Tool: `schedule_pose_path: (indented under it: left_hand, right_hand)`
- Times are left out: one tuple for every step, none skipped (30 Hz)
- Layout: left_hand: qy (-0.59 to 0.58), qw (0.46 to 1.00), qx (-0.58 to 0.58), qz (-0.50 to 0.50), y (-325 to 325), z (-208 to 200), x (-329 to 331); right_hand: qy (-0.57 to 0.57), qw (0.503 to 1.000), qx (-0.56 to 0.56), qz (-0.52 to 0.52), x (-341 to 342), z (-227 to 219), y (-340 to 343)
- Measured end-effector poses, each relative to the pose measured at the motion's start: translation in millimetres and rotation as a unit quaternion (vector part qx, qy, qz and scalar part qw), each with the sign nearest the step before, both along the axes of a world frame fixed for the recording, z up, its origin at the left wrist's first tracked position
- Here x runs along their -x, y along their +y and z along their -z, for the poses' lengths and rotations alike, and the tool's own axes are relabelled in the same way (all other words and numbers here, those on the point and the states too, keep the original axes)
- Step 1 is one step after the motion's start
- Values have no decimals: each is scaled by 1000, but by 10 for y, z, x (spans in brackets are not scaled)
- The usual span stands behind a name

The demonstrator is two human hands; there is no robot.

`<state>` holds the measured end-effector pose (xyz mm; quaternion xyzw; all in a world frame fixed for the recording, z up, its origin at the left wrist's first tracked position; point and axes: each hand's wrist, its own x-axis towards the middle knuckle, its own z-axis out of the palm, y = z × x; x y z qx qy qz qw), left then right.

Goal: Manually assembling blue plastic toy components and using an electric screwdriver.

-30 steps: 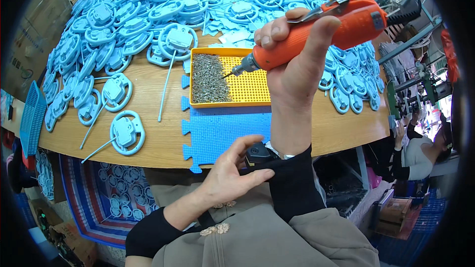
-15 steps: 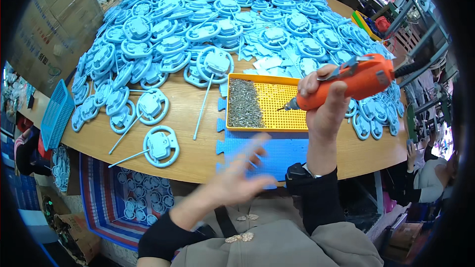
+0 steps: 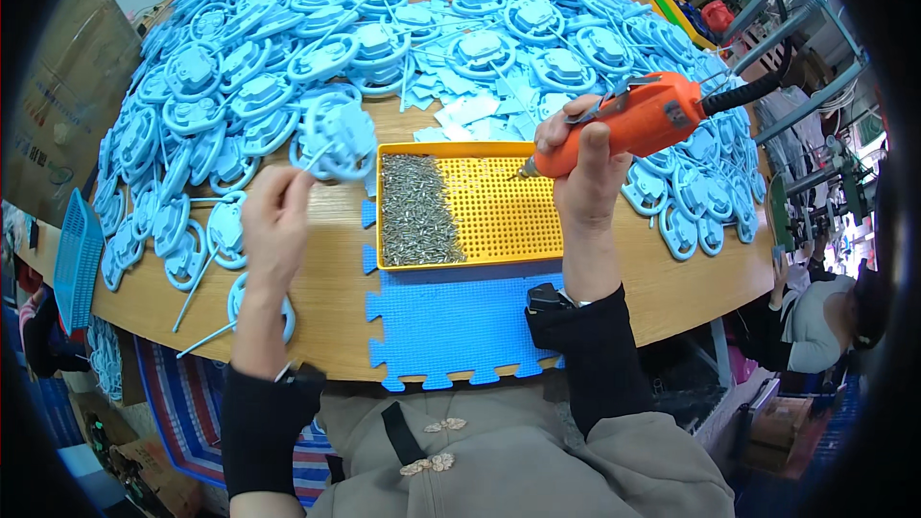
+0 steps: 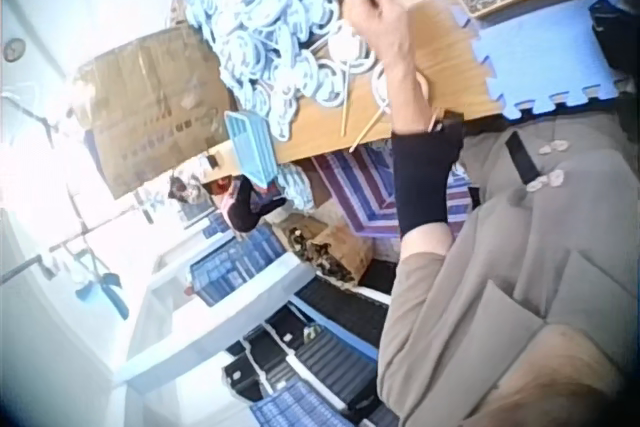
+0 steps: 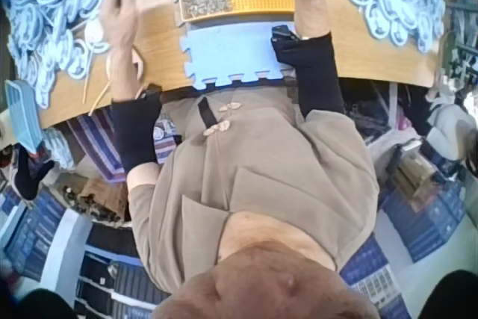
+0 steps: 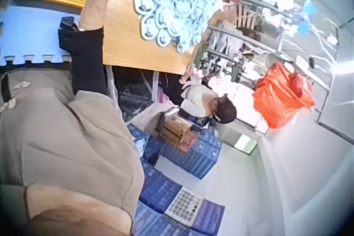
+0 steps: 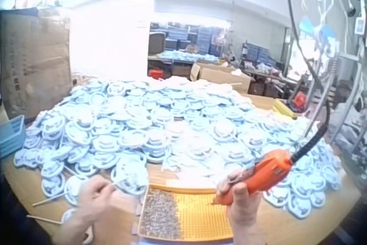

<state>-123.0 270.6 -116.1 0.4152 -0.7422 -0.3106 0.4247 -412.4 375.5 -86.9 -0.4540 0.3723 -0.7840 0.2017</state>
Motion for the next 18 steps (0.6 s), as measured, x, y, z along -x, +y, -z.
schedule_pose_path:
  left_hand:
    - [18, 999, -6, 28, 76, -84, -58]
    - [1, 999, -23, 44, 229, -298, -221]
    - [-8, 997, -42, 70, 364, -398, -339]
    - [1, 994, -38, 100, 439, -377, -500]
    - [11, 991, -34, 130, 516, -350, -633]
    - [26, 988, -51, 142, 613, -348, -682]
    - [36, 986, -67, 146, 716, -351, -753]
    - [34, 986, -69, 147, 804, -306, -808]
    - [44, 983, -90, 153, 894, -241, -849]
    - [55, 979, -110, 160, 952, -196, -864]
    - [27, 979, -117, 167, 1016, -162, -838]
    - [3, 977, -124, 175, 1076, -122, -783]
    - [-2, 974, -140, 180, 1107, -29, -747]
    - [1, 973, -143, 181, 1132, 26, -695]
    - [-58, 975, -131, 169, 1168, 31, -646]
    - [-118, 973, -119, 157, 1188, 36, -625]
    - [-149, 966, -126, 170, 1186, 44, -646]
    - [-148, 966, -126, 169, 1208, 43, -593]
  right_hand:
    - [1, 1000, 7, 18, 70, 43, -4]
    - [-5, 1000, 7, 13, 70, 26, -48]
    - [-12, 1000, 10, 10, 100, 12, -48]
    - [-22, 1000, 14, 5, 122, 22, -74]
    - [-24, 1000, 19, 5, 138, 41, -105]
    - [-22, 1000, 15, 13, 158, 33, -100]
    - [-25, 1000, 9, 12, 141, 40, -130]
    - [-28, 1000, 4, 12, 128, 50, -164]
    - [-74, 997, 35, -11, 124, 100, -216]
    - [-75, 997, 34, -11, 130, 116, -221]
    - [-69, 997, 26, -10, 138, 127, -217]
    - [-60, 998, 17, -9, 134, 144, -220]
    - [-58, 998, 15, -6, 131, 160, -228]
    - [-55, 998, 12, -5, 129, 165, -219]
    - [-43, 999, -1, 2, 122, 153, -212]
    - [-31, 999, -15, 9, 117, 145, -205]
    - [-31, 999, -15, 8, 117, 149, -205]
    - [-26, 999, -16, 8, 118, 154, -211]
